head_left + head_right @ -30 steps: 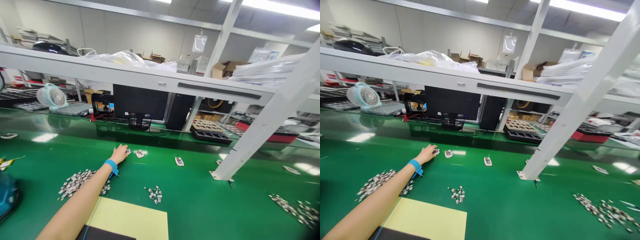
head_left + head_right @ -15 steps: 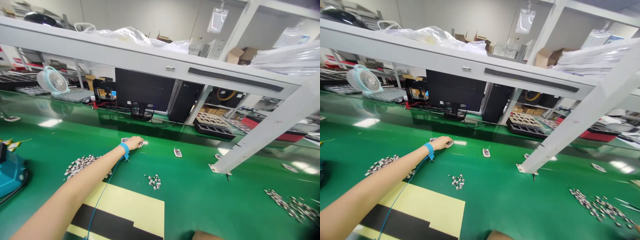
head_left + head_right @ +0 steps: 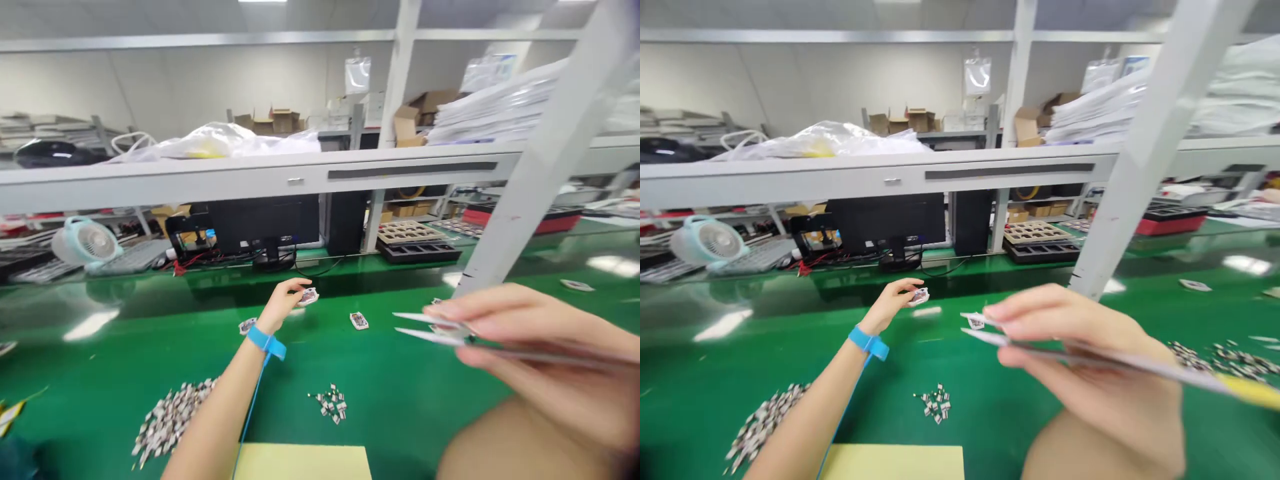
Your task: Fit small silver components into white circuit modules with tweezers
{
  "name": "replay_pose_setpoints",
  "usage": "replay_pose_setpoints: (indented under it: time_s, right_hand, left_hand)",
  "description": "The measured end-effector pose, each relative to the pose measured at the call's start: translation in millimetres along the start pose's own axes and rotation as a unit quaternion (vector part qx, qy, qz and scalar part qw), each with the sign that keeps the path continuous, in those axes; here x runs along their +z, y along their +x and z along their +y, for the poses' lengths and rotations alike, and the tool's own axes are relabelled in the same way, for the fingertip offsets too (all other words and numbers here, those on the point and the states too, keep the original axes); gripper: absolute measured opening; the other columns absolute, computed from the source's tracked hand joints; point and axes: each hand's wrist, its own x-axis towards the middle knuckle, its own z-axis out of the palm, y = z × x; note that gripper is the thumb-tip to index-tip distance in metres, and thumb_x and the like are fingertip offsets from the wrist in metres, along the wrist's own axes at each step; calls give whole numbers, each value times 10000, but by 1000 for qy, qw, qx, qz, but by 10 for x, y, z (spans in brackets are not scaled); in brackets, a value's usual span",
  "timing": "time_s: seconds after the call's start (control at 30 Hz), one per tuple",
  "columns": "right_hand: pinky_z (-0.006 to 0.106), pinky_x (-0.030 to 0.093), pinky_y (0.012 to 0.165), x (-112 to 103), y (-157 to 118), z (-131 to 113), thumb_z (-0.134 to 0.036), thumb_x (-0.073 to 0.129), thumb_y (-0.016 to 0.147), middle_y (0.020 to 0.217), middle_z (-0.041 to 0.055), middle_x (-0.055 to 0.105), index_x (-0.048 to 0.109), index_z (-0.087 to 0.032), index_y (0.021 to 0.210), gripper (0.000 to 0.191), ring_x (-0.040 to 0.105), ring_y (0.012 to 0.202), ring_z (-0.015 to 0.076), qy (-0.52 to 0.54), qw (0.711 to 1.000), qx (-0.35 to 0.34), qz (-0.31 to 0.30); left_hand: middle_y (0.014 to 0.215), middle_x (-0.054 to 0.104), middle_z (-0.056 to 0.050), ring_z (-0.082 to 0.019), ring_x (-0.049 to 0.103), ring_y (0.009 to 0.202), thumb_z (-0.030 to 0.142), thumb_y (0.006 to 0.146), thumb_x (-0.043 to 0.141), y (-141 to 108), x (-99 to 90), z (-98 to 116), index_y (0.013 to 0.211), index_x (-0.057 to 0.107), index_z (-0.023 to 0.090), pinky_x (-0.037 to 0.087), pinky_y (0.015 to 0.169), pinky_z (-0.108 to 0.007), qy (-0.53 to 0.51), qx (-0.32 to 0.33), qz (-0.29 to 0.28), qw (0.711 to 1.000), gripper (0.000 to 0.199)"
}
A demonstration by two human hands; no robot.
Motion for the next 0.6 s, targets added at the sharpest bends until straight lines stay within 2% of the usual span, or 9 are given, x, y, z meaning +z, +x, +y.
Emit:
replay_pose_setpoints:
  time_s: [0.07,0.13,0.17,0.23,0.33,0.47,0.53,0.6]
  right_hand:
    - [230,512,632,74,124,49,-15,616,674,793,28,612,616,-220,802,241,580,774,153,-10,999,18,24]
    - [232,511,615,182,209,109,-9,611,676,786,20,606,608,-213,781,230,577,777,151,-2,998,45,42]
    - [233,515,607,238,233,128,-10,609,678,791,19,604,606,-212,782,228,579,781,153,11,998,50,40]
    - [235,525,602,337,248,134,-11,612,674,799,13,606,601,-219,797,242,584,781,154,47,997,48,39]
    - [233,533,604,432,235,81,-34,635,665,812,4,615,597,-231,815,251,593,759,150,82,994,41,51]
    - [228,538,593,482,225,23,-55,647,661,811,3,625,602,-233,807,235,604,737,153,78,994,46,66]
    - [236,540,587,490,225,14,-65,648,663,798,2,628,605,-238,792,219,608,724,158,63,994,53,74]
    - [249,543,585,491,229,8,-73,648,663,795,3,629,607,-242,779,209,610,720,165,52,994,59,77]
  left_hand:
    - [964,602,-83,-168,594,848,133,810,384,-132,-54,305,1015,535,112,492,663,-234,-47,41,16,998,256]
    - [1009,583,-63,-162,568,912,141,808,382,-311,-118,603,828,603,128,472,720,-215,-92,83,48,991,222]
    - [988,586,-53,-165,559,922,141,797,414,-407,-147,731,751,618,137,466,716,-205,-147,112,81,979,210]
    - [963,582,-22,-151,549,921,135,791,445,-586,-188,923,718,631,176,459,697,-181,-219,135,109,960,204]
    - [963,561,-5,-138,544,891,137,793,460,-770,-223,1045,748,643,221,455,661,-165,-275,121,90,950,207]
    - [946,549,-44,-168,545,864,226,816,410,-862,-273,1062,800,651,208,468,658,-203,-315,119,17,941,242]
    - [951,536,-52,-181,546,860,256,760,500,-882,-301,1076,860,639,205,483,677,-215,-314,129,-16,941,179]
    - [962,523,-43,-177,548,861,194,669,611,-899,-322,1099,914,619,224,495,691,-203,-286,131,-29,949,247]
